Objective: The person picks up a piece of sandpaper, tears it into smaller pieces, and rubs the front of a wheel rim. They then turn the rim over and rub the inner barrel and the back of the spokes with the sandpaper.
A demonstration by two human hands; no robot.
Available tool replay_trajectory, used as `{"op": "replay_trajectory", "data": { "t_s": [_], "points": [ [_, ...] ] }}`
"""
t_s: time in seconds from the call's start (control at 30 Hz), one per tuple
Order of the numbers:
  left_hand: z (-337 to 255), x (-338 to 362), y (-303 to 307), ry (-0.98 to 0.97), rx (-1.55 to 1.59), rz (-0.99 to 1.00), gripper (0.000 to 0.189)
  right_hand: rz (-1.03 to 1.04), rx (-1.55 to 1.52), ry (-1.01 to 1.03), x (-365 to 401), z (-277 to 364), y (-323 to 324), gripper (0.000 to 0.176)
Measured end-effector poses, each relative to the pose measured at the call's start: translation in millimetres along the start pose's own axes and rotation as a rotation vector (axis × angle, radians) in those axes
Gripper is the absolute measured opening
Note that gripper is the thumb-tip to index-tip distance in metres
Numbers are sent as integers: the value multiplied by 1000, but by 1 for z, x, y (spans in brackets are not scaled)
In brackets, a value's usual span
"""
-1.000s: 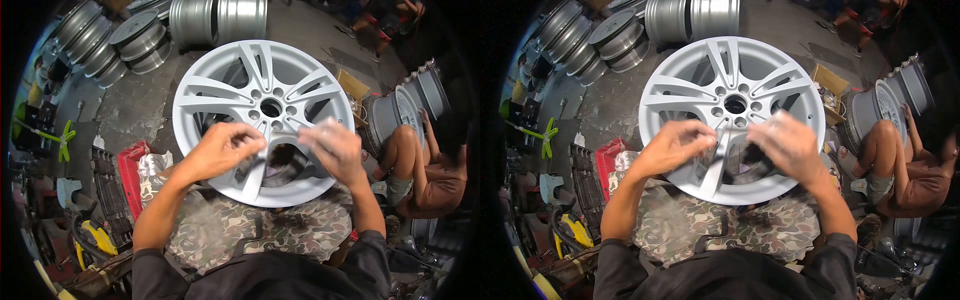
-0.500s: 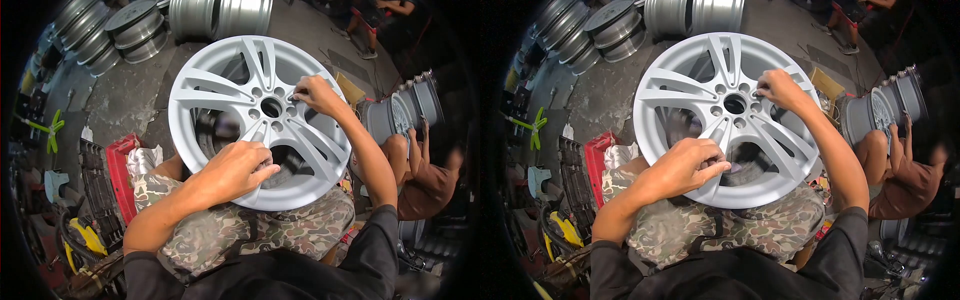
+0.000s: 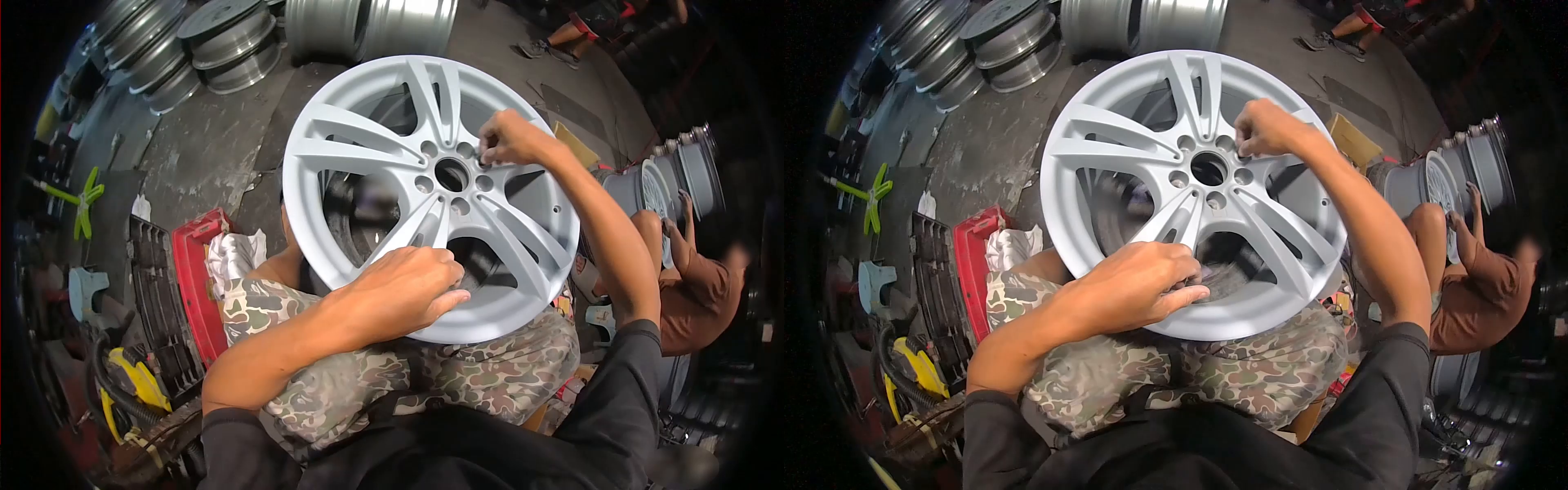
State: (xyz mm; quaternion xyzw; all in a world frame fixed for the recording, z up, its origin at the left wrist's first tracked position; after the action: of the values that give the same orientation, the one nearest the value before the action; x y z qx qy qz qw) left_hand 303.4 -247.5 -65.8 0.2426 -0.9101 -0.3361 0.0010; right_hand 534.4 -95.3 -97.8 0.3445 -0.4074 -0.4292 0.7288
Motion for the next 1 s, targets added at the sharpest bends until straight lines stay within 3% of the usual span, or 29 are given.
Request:
{"op": "replay_trajectory", "data": {
  "t_s": [0.07, 0.17, 0.23, 0.37, 0.57, 0.77, 1.0],
  "points": [
    [1, 4, 1, -14, -37, 1, 25, 45, -86, -116, 2, -2, 12, 6],
    [-2, 3, 2, -31, -70, -8, 25, 60, 8, 25, -4, -7, -13, 5],
    [-3, 3, 5, -47, -84, -14, 25, 45, 64, -39, -7, 2, -8, 7],
    [-1, 14, 8, -36, -127, -35, 25, 56, -167, -155, 7, -8, 17, 7],
    [0, 10, 5, -5, -132, -22, 25, 49, -56, -148, 0, -6, -10, 6],
    [-1, 14, 10, 30, -175, 30, 24, -108, -564, -117, 61, -16, 26, 5],
    [1, 9, 0, -1, -183, 23, 24, -88, -567, -173, 80, -18, -7, 9]
  ]
}}
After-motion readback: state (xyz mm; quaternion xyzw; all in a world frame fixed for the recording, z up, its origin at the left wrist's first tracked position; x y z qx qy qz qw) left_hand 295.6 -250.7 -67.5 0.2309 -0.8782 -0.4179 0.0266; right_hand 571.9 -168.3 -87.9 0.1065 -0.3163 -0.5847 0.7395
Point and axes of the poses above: each hand's wrist, its own x-axis away from the middle knuckle, its own y-axis out of the back of the hand, z = x × y, the point moved 7 cm from there along -x, towards the middle knuckle, and after that the axes turned 2 degrees about -x, right-handed, at the moved point
